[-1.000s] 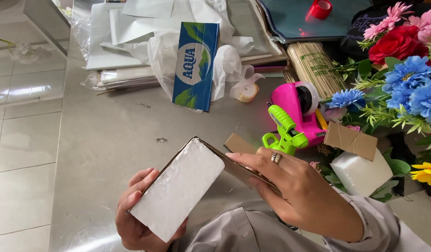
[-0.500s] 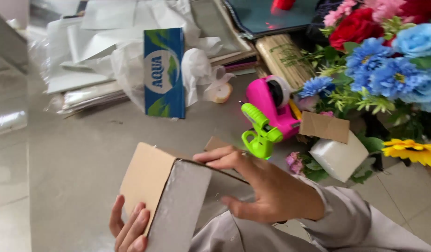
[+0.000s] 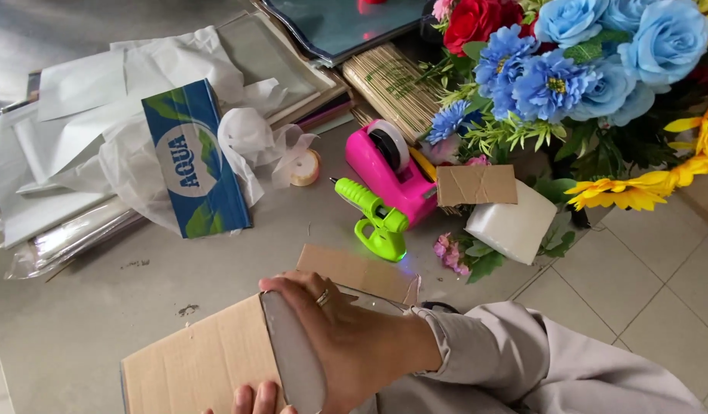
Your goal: The person cuts a piece of cardboard with scissors and trims a blue box. They then use a hot glue gun to attach a white foam block to the cardboard piece, pressing it firmly to secure the bond.
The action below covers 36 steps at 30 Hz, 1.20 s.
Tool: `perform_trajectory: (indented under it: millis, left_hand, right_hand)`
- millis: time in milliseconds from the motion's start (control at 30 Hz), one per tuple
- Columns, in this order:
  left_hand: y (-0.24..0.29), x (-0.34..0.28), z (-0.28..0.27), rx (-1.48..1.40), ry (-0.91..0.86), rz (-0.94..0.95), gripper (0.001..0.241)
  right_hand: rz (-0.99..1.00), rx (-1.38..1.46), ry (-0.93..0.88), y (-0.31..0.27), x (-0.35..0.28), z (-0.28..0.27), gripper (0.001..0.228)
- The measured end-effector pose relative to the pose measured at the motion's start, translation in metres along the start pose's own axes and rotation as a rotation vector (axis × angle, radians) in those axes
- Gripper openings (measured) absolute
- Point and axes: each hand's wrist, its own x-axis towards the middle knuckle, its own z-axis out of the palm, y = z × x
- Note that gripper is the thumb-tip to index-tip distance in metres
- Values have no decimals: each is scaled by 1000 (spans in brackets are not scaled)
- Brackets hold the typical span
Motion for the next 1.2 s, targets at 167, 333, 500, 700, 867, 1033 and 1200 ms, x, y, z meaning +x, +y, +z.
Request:
perform_trajectory:
  millis: [167, 333, 500, 700, 867, 1033, 1200]
  left_hand:
    - [-3, 64, -40, -121, 212, 18, 29]
    - [79, 235, -125, 194, 199, -879, 51]
    - [-15, 91, -66, -380, 103, -493, 93]
    - [3, 100, -53, -358, 442, -423, 34]
    - [31, 138, -36, -217, 811, -414, 23]
    - [6, 98, -42, -396, 611, -313, 99]
    - [-16, 112, -71, -303, 529, 125, 49]
  right_hand:
    - [121, 73, 133, 2, 3, 10, 128]
    - [-109, 39, 211, 10, 0, 26, 105]
    - [-356, -130, 194, 15, -8, 34, 56]
    - [-402, -255, 131, 23, -14, 31, 79]
    - [-364, -257, 89, 10, -16, 24, 72]
    - [-250, -274, -75, 21, -34, 12, 75]
    - [-90, -326, -67, 16, -23, -14, 122]
